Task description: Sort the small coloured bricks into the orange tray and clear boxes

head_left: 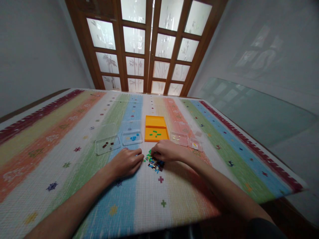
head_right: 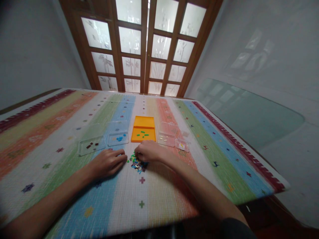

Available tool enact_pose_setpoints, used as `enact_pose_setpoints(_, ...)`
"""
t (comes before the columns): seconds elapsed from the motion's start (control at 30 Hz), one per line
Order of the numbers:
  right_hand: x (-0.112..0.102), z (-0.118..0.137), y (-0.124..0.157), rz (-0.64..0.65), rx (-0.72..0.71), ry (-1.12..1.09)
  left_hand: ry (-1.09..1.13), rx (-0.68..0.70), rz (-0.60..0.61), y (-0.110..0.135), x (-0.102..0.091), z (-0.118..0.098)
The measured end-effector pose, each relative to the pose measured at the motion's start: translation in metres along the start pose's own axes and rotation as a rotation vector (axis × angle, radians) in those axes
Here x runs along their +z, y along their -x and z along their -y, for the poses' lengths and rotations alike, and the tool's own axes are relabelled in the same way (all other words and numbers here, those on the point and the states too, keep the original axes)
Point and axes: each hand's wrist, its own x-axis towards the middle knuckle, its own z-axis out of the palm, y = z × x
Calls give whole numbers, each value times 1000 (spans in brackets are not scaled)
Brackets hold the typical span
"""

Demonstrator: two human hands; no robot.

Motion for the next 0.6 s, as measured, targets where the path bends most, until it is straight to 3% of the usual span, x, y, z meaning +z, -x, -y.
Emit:
enact_pose_setpoints(0.37, -8, -1, -6, 95, 53, 23, 1, 3, 19, 0, -1, -1)
enact_pose_setpoints(0.6, -2, -1, -7, 60, 45, 1, 9, 7, 9, 0, 0, 0)
